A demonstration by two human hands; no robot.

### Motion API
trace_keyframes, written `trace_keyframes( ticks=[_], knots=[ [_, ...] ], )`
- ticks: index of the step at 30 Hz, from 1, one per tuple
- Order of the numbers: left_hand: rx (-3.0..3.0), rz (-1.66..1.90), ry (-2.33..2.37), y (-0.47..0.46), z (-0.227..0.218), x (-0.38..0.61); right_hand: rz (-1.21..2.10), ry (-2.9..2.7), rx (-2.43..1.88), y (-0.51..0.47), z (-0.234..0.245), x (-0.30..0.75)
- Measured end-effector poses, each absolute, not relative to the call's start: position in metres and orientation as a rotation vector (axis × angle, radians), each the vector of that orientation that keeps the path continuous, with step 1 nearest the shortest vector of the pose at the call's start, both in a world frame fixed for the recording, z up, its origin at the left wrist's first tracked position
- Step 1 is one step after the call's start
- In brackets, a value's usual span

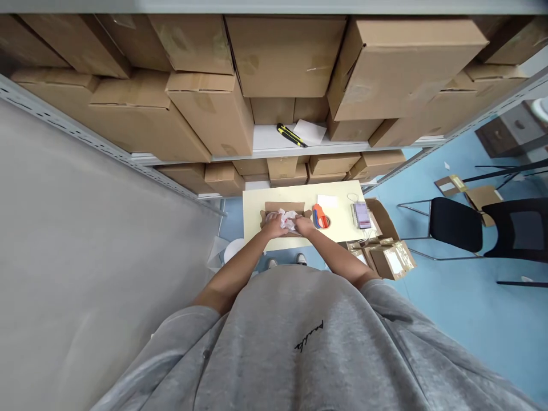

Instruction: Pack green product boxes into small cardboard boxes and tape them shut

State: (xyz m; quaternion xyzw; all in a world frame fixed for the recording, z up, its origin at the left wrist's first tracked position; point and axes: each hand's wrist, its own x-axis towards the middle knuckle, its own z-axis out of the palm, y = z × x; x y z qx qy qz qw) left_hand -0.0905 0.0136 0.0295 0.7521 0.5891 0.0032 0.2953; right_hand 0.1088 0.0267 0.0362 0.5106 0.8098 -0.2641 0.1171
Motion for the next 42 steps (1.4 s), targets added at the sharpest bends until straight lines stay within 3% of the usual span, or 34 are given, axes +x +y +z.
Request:
trace_keyframes(
  ticks=[6,12,15,20,27,32,38,42],
  knots=[
    [1.834,0.024,1.71,0.007,0.033,-0.084,-0.861,2.41,1.543,0.029,0.03,0.103],
    [2.037,0.223,1.794,-0.002,0.03,-0.088,-1.024,2.4,1.535,0.008,0.03,0.109],
    [2.002,0.24,1.845,-0.004,0.025,-0.092,-0.92,2.507,1.421,0.003,0.033,0.112],
    [2.014,0.172,1.706,-0.006,0.025,-0.095,-0.628,2.544,1.329,0.015,0.038,0.112],
    [1.999,-0.274,1.586,0.008,0.026,-0.095,-0.678,2.339,1.387,0.03,0.039,0.106],
    [1.943,-0.35,1.601,0.016,0.021,-0.09,-0.699,2.392,1.384,0.023,0.046,0.115],
    [1.902,-0.233,1.651,0.016,0.022,-0.086,-0.58,2.407,2.015,-0.01,0.05,0.132],
    [1.934,-0.131,1.714,0.013,0.028,-0.083,-0.742,2.363,2.269,-0.021,0.04,0.125]
  ],
)
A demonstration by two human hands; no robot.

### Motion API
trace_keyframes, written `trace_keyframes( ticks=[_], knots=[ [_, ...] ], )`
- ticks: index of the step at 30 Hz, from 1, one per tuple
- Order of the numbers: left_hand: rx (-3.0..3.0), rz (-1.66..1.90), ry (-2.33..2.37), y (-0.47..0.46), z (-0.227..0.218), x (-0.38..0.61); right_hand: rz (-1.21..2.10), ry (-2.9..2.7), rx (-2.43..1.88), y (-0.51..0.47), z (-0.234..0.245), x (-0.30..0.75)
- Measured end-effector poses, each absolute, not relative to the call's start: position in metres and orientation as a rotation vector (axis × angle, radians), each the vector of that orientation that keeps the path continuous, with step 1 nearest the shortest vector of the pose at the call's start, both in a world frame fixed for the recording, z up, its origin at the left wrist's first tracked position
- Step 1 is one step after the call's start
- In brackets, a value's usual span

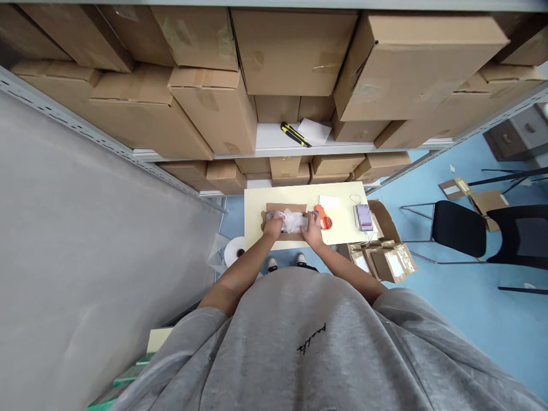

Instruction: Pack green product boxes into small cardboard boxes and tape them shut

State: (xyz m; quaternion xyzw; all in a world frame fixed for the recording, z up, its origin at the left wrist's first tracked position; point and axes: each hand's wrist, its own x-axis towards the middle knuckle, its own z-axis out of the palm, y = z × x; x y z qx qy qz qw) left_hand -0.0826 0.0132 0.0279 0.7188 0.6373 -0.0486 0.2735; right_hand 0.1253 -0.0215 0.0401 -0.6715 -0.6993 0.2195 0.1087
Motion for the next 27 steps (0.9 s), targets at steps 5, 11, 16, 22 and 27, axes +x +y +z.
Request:
trace_keyframes(
  ticks=[5,11,16,22,27],
  knots=[
    [2.026,-0.109,1.671,0.013,0.036,-0.082,0.798,-2.078,-1.812,-0.017,0.03,0.117],
    [2.125,-0.187,1.426,0.016,0.038,-0.083,0.842,-2.413,-1.664,-0.013,0.033,0.119],
    [2.109,-0.168,1.366,0.019,0.043,-0.079,0.832,-2.683,-1.619,-0.007,0.034,0.118],
    [2.13,0.24,1.687,0.007,0.057,-0.109,0.87,-2.733,-1.67,0.004,0.028,0.116],
    [1.667,0.425,2.112,-0.008,0.047,-0.128,0.89,-2.749,-1.67,0.008,0.026,0.117]
  ],
)
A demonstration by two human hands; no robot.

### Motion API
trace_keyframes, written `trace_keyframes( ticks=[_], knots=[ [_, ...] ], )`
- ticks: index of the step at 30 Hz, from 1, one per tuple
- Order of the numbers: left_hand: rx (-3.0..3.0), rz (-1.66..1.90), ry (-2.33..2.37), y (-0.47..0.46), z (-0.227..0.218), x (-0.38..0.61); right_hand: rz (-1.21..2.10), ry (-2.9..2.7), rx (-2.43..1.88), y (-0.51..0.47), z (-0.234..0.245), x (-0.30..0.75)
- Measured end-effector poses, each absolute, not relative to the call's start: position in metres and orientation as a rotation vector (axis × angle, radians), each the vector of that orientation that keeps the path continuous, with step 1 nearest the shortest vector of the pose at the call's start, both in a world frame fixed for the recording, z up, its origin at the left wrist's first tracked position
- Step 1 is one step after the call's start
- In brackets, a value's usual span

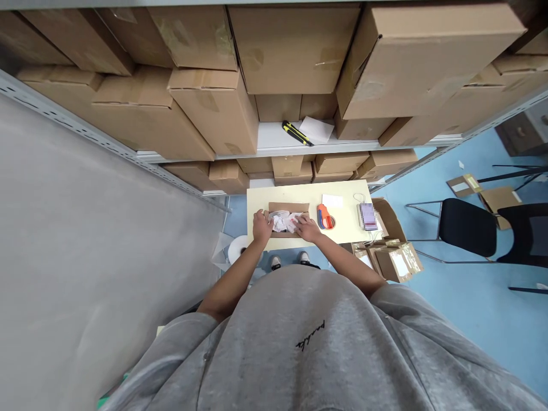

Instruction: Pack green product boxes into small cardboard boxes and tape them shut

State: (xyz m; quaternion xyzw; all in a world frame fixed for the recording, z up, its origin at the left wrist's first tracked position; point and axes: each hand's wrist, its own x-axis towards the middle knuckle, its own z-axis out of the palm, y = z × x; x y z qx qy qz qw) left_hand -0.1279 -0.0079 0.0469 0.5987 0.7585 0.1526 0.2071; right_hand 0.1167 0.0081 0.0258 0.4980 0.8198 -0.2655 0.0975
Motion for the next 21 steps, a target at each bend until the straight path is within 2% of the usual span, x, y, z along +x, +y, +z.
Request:
trace_keyframes(
  ticks=[5,12,18,21],
  knots=[
    [1.825,0.389,1.855,-0.013,0.033,-0.118,-0.817,2.409,1.512,0.013,0.028,0.117],
    [2.042,0.137,1.452,-0.016,0.027,-0.123,-0.936,2.472,1.432,0.019,0.039,0.125],
    [2.048,0.158,1.51,-0.004,0.021,-0.128,-1.039,2.55,1.368,0.014,0.042,0.139],
    [2.04,0.207,1.602,0.001,0.021,-0.121,-1.005,2.573,1.479,0.011,0.035,0.139]
  ],
)
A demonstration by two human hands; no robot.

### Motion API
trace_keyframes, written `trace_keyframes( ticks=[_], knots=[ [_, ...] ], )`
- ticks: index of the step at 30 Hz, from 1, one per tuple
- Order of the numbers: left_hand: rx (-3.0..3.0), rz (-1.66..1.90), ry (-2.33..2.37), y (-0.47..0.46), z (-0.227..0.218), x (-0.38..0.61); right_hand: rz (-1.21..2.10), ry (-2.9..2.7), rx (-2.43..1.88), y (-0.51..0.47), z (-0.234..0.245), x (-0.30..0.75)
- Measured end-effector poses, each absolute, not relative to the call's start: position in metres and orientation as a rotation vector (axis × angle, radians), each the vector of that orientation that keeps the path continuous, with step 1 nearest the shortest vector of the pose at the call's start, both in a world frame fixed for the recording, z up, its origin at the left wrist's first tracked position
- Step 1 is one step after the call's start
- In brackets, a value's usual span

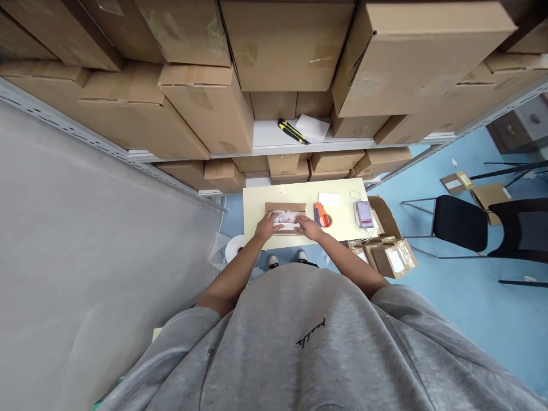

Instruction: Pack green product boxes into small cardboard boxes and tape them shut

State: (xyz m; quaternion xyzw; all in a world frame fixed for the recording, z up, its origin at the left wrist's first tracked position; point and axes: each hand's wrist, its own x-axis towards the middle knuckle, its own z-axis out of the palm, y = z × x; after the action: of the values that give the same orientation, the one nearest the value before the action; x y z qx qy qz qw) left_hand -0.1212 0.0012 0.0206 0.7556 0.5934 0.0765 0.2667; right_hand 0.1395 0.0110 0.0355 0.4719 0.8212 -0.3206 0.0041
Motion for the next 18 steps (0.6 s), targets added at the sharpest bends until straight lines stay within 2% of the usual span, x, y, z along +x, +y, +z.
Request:
trace_keyframes(
  ticks=[6,11,18],
  knots=[
    [2.086,0.268,1.833,0.004,0.036,-0.109,-0.828,2.598,1.753,0.003,0.027,0.129],
    [2.247,0.181,1.668,0.019,0.049,-0.11,-0.548,2.57,1.987,-0.002,0.035,0.123],
    [2.317,0.257,1.566,0.009,0.02,-0.117,-0.51,2.653,1.737,0.003,0.024,0.128]
  ],
)
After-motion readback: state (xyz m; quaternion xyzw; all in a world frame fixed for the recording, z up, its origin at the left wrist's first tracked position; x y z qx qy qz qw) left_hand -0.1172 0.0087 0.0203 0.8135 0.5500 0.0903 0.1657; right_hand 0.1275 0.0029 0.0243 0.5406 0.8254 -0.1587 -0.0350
